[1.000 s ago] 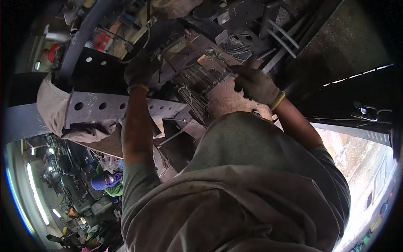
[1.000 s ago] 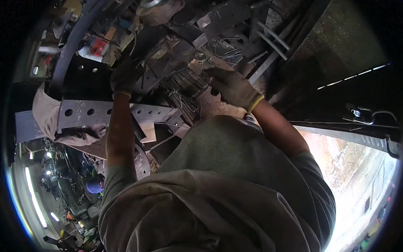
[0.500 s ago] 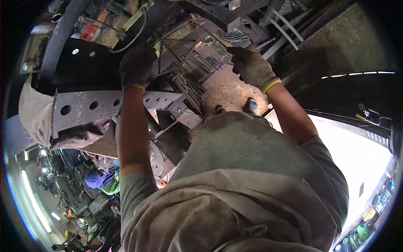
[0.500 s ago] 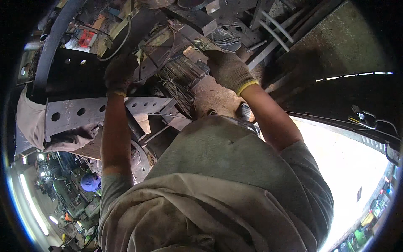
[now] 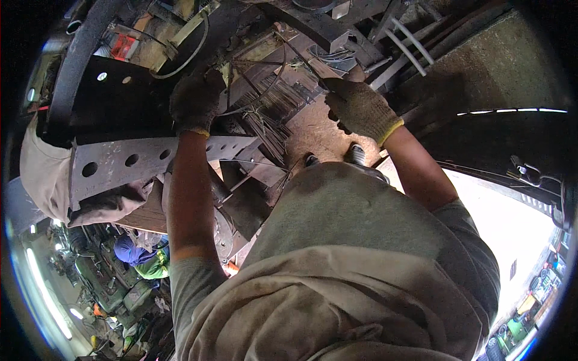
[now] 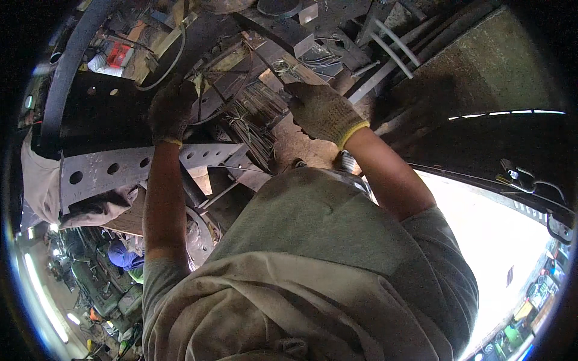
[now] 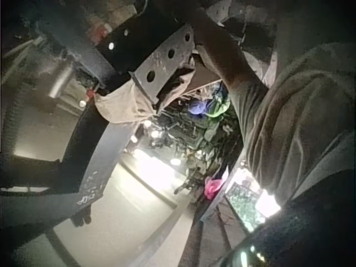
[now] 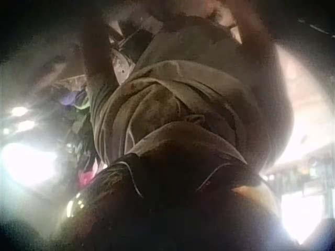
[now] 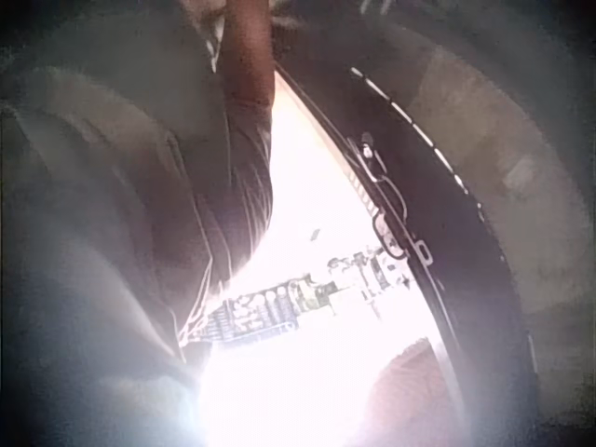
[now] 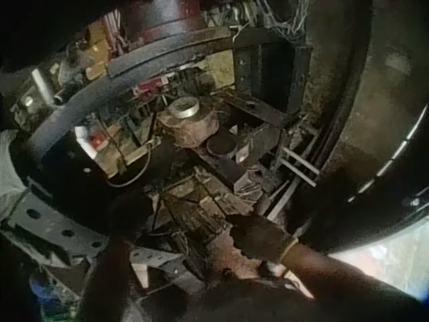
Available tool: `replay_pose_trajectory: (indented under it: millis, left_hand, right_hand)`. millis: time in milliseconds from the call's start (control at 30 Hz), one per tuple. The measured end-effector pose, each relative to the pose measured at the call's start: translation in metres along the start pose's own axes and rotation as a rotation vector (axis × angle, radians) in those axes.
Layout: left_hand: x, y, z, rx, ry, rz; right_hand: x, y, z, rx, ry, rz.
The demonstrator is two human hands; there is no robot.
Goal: The person assembles a circular metal wire structure by hand-feeding wire through a template and securing segments together.
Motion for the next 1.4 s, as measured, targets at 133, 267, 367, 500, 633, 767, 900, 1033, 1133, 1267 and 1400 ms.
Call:
replay_pose_trajectory:
  millis: [133,267,367,500,633,767,900,1033,1133,1267,1400]
  left_hand:
    - [0.006,0.022,-0.019,-0.109,0.068,-0.064]
    - [0.005,0.028,-0.020,-0.044,0.053,-0.104]
    - [-0.001,0.008,-0.007,0.094,0.003,-0.031]
    - [-0.002,0.013,-0.007,0.067,0.004,-0.133]
    - [0.000,0.013,-0.004,0.064,0.035,-0.122]
    - [-0.001,0.013,-0.002,0.057,0.132,-0.017]
    - [0.003,0.014,0.000,-0.056,0.249,-0.006]
    - [0.001,0.012,-0.002,-0.024,0.161,-0.025]
    - [-0.006,0.019,-0.008,-0.081,0.061,-0.179]
    - [-0.003,0.011,-0.004,0.037,0.066,-0.034]
    - [0.003,0.011,-0.005,-0.007,0.059,-0.049]
  right_hand:
    - [0.000,0.004,0.004,-0.187,0.116,-0.109]
    - [-0.008,0.014,0.015,-0.470,0.131,-0.169]
    - [-0.011,0.047,0.027,-1.118,0.196,-0.101]
    - [-0.014,0.075,0.023,-1.329,0.186,-0.122]
    - [-0.014,0.117,-0.006,-1.485,0.250,0.005]
    - [-0.048,0.160,-0.010,-1.080,0.050,0.234]
    - [-0.040,0.144,-0.029,-1.412,-0.031,0.089]
    - [-0.044,0.111,-0.009,-0.616,-0.353,0.260]
    - [-0.030,0.077,-0.034,-0.205,-0.497,0.448]
    - [-0.046,0.080,-0.019,-0.206,-0.334,0.287]
    - [-0.036,0.083,-0.026,-0.490,-0.287,0.499]
Point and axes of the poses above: each hand's wrist, its own x-axis away from the middle knuckle, its own y-axis out of the palm, z = x × y, the point moved 8 cm from there along -x, towards the middle knuckle, and after that the axes turned 9 degrees about y, right-handed, at the moved point
